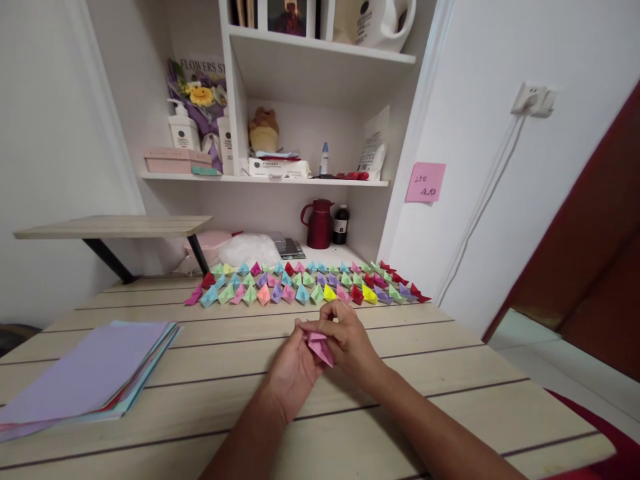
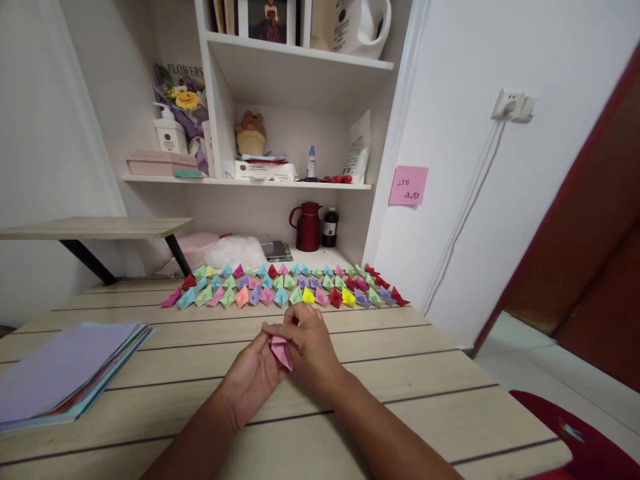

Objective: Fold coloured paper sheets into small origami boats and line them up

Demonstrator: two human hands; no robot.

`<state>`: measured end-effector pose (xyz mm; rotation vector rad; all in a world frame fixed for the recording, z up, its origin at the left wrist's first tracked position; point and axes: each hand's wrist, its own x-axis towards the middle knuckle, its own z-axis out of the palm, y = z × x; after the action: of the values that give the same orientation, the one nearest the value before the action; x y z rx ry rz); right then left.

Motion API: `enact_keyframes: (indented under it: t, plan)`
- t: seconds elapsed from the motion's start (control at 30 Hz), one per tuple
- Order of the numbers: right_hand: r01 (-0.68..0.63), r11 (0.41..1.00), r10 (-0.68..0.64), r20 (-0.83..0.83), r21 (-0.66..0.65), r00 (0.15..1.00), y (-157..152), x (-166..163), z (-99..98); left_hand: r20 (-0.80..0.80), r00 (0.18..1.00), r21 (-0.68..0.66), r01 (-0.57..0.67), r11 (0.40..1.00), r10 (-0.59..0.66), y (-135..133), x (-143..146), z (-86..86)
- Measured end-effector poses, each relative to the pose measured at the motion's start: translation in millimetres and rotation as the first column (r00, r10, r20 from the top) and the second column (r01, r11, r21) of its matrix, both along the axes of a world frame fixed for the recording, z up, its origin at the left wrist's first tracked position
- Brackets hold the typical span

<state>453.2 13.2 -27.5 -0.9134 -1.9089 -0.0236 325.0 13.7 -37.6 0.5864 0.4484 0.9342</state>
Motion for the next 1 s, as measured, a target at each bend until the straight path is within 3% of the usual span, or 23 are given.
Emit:
enact_keyframes:
  t: [0.23, 0.53, 0.87, 1.0]
  plan:
    - [-0.111, 0.977, 0.073, -0.202, -0.185, 0.977, -1, 6, 6.1, -0.058, 0.998, -0.012, 0.016, 1.000, -0.016, -2, -2, 4.7]
    - [-0.233, 0.953, 0.194, -0.201, -0.193, 0.960, -9, -4, 8.4, -0.075, 0.986, -0.134, -0.159, 0.978, 0.150, 1, -3, 1.6]
    - [-0.323, 0.911, 0.143, -0.540, -0.255, 0.830, 8, 12, 3.7, -0.061, 0.994, -0.092, -0.097, 0.991, 0.092, -3, -4, 10.5]
    - [-0.392, 0.877, 0.141, -0.632, -0.277, 0.762, 10, 13, 2.0, -0.083, 0.988, -0.096, -0.140, 0.986, 0.132, -3, -4, 8.7]
